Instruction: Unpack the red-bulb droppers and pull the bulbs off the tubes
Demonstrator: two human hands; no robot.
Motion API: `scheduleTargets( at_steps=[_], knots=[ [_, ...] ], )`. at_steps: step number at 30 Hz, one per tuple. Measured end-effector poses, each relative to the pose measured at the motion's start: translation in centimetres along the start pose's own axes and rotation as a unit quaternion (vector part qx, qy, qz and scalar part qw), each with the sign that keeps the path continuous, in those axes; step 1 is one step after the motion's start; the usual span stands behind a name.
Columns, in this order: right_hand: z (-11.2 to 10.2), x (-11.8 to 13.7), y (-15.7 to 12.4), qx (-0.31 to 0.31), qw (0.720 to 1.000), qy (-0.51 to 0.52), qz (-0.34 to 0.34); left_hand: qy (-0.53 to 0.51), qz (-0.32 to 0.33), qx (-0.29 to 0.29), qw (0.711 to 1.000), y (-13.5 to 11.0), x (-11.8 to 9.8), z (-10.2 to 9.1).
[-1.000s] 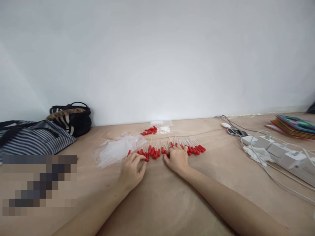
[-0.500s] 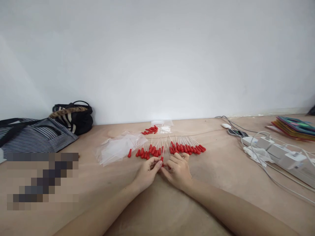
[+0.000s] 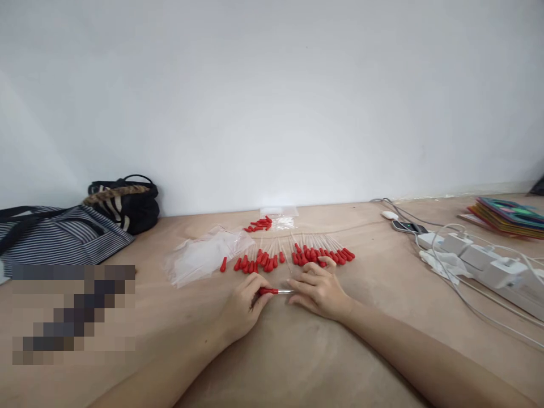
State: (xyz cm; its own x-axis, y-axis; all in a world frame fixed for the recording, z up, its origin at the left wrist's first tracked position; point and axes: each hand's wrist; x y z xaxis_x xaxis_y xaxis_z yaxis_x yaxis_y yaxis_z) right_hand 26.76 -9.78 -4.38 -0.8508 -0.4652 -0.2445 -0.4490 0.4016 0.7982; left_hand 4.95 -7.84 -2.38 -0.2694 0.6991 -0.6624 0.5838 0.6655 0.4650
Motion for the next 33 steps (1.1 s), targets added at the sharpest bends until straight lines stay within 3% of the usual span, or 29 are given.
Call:
scheduleTargets(
  at_steps=[6, 11, 19, 25, 33],
  knots=[
    [0.3, 1.0, 0.6, 0.029, 0.999, 0.016, 0.024, 0.001, 0.008, -0.009, 1.0, 0.1, 0.3, 0.3],
    [0.0, 0.8, 0.4, 0.053, 0.998, 0.02, 0.014, -0.018, -0.025, 0.002, 1.0, 0.3, 0.4, 0.5],
    [-0.2, 1.0, 0.5, 0.045, 0.998, 0.036, 0.018, -0.01, -0.069, -0.033, 0.997, -0.1, 0.2, 0.6],
    [-0.4, 0.9, 0.4, 0.047, 0.998, 0.034, 0.019, -0.006, -0.057, -0.033, 0.998, -0.1, 0.2, 0.4],
    [-0.2, -0.1, -0.5, 0.074, 0.994, 0.018, 0.08, 0.029, -0.068, -0.066, 0.995, -0.3, 1.3, -0.9]
  ],
)
Point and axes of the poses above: each hand's wrist, its own y-axis towards the middle knuckle, its own z-axis out of the palm, x = y × z, and after that the axes turned 15 degrees about -y, right-handed
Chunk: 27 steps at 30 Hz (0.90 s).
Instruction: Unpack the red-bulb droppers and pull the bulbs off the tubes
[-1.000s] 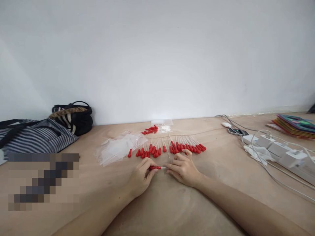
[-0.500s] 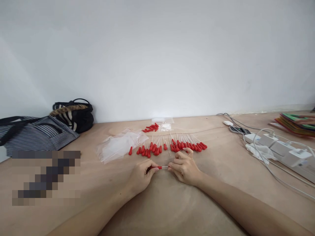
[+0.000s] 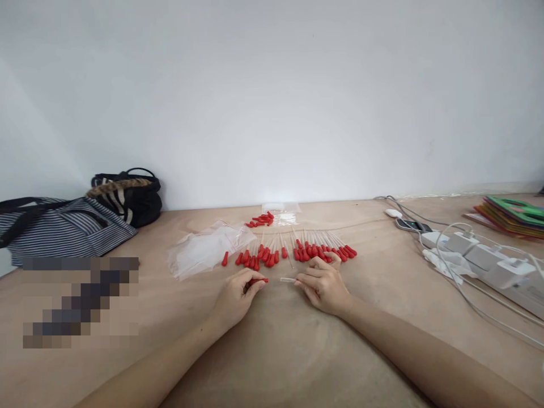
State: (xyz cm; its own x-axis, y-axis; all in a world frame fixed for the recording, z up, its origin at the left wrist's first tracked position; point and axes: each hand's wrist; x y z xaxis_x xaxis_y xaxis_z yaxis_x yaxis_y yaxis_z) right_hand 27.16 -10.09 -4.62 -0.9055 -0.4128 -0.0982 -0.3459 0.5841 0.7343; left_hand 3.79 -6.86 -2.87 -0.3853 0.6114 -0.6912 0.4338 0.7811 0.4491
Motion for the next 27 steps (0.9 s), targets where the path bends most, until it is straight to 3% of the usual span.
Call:
scheduleTargets(
  at_steps=[2, 6, 10, 14, 18, 23, 27],
  knots=[
    [0.2, 0.1, 0.1, -0.001, 1.0, -0.01, 0.017, -0.001, 0.014, -0.027, 1.0, 0.2, 0.5, -0.5],
    [1.0, 0.4, 0.8, -0.019, 0.994, -0.051, 0.097, 0.033, 0.018, -0.148, 0.988, 1.3, 2.2, -2.5],
    [2.6, 0.8, 2.3, -0.012, 0.978, -0.108, 0.179, 0.081, -0.096, -0.235, 0.964, 2.3, 4.6, -5.1],
    [4.0, 1.2, 4.1, 0.044, 0.958, -0.155, 0.235, 0.101, -0.164, -0.234, 0.953, 2.6, 6.0, -6.4],
    [4.6, 1.2, 5.3, 0.089, 0.948, -0.175, 0.25, 0.118, -0.191, -0.198, 0.954, 2.6, 5.9, -6.3],
    [4.7, 1.2, 5.8, 0.121, 0.945, -0.175, 0.248, 0.151, -0.171, -0.181, 0.957, 2.6, 5.0, -5.9],
    [4.4, 1.3, 5.6, 0.097, 0.946, -0.145, 0.272, 0.177, -0.13, -0.178, 0.959, 2.4, 5.0, -5.7]
  ],
)
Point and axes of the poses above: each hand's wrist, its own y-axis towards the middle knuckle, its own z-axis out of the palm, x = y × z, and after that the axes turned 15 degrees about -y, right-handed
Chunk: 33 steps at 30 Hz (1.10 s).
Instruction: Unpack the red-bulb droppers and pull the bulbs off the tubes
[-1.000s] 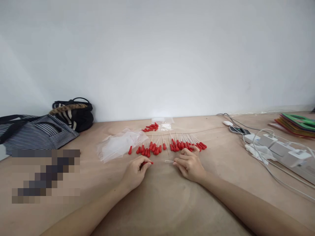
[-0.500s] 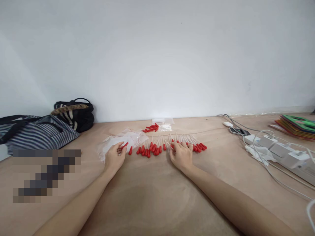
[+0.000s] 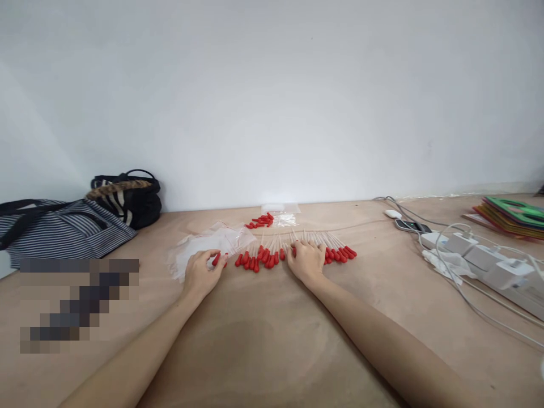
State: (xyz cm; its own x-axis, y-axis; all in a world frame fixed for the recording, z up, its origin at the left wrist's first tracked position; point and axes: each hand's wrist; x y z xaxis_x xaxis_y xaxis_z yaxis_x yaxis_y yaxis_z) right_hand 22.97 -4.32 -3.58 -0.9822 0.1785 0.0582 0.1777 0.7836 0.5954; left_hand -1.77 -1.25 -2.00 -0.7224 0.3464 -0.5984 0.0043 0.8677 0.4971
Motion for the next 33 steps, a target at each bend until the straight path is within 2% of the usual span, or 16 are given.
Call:
scheduleTargets(
  at_steps=[3, 6, 11, 19, 23, 25, 28, 31, 33],
  knots=[
    [-0.4, -1.3, -0.7, -0.028, 0.998, 0.054, -0.018, 0.012, 0.049, -0.017, 0.999, -0.3, 0.1, 0.2],
    [-0.8, -3.8, -1.5, -0.057, 0.992, 0.085, -0.071, 0.007, 0.089, -0.014, 0.996, -0.7, -0.1, 0.4],
    [-1.0, -7.1, -1.6, -0.052, 0.989, 0.067, -0.122, -0.018, 0.111, -0.009, 0.994, -1.2, -0.8, 0.9],
    [-0.2, -6.7, -0.6, -0.085, 0.971, 0.042, -0.219, -0.049, 0.124, 0.002, 0.991, -1.6, -1.4, 0.9],
    [-0.3, -6.7, -0.7, -0.167, 0.953, 0.057, -0.247, -0.091, 0.129, 0.012, 0.987, -2.1, -2.2, 1.1],
    [-0.6, -6.6, -1.2, -0.217, 0.938, 0.065, -0.261, -0.147, 0.112, 0.045, 0.982, -2.7, -3.0, 1.4],
    [-1.5, -5.8, -2.6, -0.259, 0.914, 0.073, -0.305, -0.265, 0.042, 0.141, 0.953, -4.0, -4.7, 2.2],
    [-2.8, -4.6, -4.0, -0.278, 0.888, 0.076, -0.359, -0.369, -0.051, 0.243, 0.895, -5.3, -6.3, 3.0],
    [-3.5, -3.8, -4.7, -0.293, 0.871, 0.085, -0.386, -0.427, -0.109, 0.285, 0.851, -5.8, -7.3, 3.2]
  ],
)
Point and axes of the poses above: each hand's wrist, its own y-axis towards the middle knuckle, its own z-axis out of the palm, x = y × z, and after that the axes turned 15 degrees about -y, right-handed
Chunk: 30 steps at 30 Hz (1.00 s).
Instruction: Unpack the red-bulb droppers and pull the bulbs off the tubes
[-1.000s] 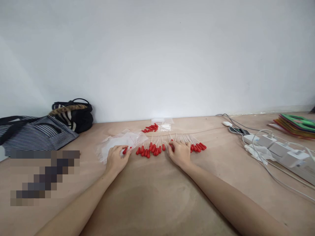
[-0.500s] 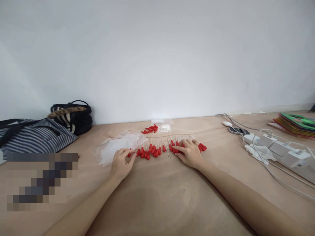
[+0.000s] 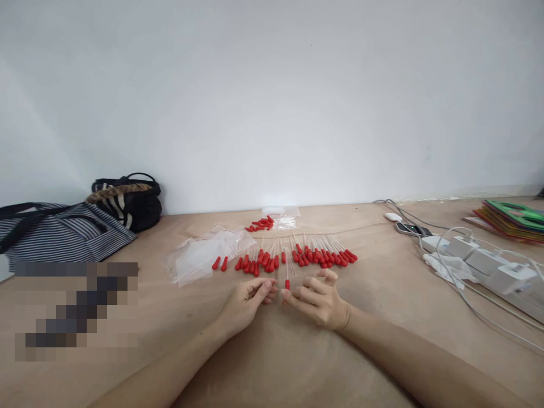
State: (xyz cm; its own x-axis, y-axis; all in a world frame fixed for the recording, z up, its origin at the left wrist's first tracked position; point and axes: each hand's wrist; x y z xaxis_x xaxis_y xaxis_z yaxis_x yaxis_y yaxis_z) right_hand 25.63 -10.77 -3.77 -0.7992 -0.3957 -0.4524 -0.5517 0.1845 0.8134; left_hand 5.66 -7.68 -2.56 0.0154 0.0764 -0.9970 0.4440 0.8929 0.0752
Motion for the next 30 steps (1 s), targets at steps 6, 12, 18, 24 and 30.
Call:
scheduleTargets(
  at_steps=[6, 12, 18, 24, 30],
  knots=[
    [-0.4, 1.1, 1.1, -0.032, 0.999, 0.016, -0.028, -0.188, -0.112, 0.045, 0.975, -0.7, -0.8, 1.6],
    [-0.6, 0.3, 0.8, -0.014, 0.999, 0.023, -0.045, -0.221, -0.104, 0.038, 0.969, -0.8, -0.6, 1.7],
    [-0.5, -1.5, 0.3, 0.027, 0.999, -0.013, 0.032, 0.149, 0.069, 0.042, 0.986, -0.4, -0.2, 0.1],
    [1.1, -0.7, -0.1, 0.062, 0.996, 0.052, 0.023, 0.281, 0.216, 0.073, 0.932, -0.6, -0.1, 0.2],
    [1.0, -0.1, 0.0, 0.056, 0.996, 0.049, 0.051, 0.407, 0.372, 0.044, 0.833, 0.1, 1.1, 0.3]
  ],
)
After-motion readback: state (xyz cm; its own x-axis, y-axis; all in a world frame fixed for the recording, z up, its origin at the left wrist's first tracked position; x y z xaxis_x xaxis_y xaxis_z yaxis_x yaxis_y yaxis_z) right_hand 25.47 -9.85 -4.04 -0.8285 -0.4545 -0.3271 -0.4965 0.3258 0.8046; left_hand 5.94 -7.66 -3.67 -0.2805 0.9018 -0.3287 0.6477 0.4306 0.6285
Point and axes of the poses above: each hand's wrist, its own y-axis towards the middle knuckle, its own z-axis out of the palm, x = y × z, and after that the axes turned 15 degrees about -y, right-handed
